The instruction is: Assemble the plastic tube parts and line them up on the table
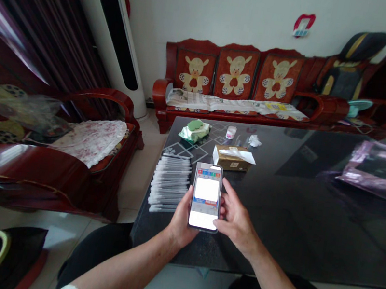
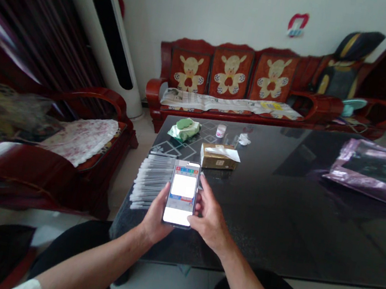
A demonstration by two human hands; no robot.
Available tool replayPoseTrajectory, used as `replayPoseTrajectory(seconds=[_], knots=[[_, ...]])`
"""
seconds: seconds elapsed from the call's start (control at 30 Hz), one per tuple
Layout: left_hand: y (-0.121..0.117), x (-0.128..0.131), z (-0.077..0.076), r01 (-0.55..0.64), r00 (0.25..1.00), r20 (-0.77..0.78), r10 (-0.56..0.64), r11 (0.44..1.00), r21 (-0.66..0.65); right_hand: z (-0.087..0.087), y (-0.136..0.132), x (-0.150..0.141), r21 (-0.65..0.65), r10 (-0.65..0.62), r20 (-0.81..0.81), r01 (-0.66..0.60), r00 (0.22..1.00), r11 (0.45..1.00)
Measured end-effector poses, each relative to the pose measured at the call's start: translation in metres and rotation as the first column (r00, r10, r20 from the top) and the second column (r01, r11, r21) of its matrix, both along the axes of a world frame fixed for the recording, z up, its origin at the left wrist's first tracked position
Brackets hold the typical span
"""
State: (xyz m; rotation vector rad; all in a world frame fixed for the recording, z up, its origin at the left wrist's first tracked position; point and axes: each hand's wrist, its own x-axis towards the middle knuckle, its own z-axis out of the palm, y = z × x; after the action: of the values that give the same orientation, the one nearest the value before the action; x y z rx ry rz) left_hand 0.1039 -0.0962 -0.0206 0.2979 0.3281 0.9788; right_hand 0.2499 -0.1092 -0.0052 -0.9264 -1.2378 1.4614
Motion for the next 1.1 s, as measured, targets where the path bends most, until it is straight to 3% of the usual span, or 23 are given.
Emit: replayPoseTrajectory(seconds=[0.2, 1.1], knots=[[-0.0001, 0.0009, 0.0024, -0.021, 1.0, -0.002, 0.021, 0.999, -0.027, 0.0068, -0.001, 0.0022, 0.029, 0.004, -0.054, -0.003, 0.999, 1.0], [-0.0025, 0.0036, 0.0035, -0.079, 0.997, -0.015, 0.079, 0.994, -0.07, -0.0005, -0.0005, 0.0073, 0.019, -0.029, -0.066, 0.03, 0.997, 0.999]])
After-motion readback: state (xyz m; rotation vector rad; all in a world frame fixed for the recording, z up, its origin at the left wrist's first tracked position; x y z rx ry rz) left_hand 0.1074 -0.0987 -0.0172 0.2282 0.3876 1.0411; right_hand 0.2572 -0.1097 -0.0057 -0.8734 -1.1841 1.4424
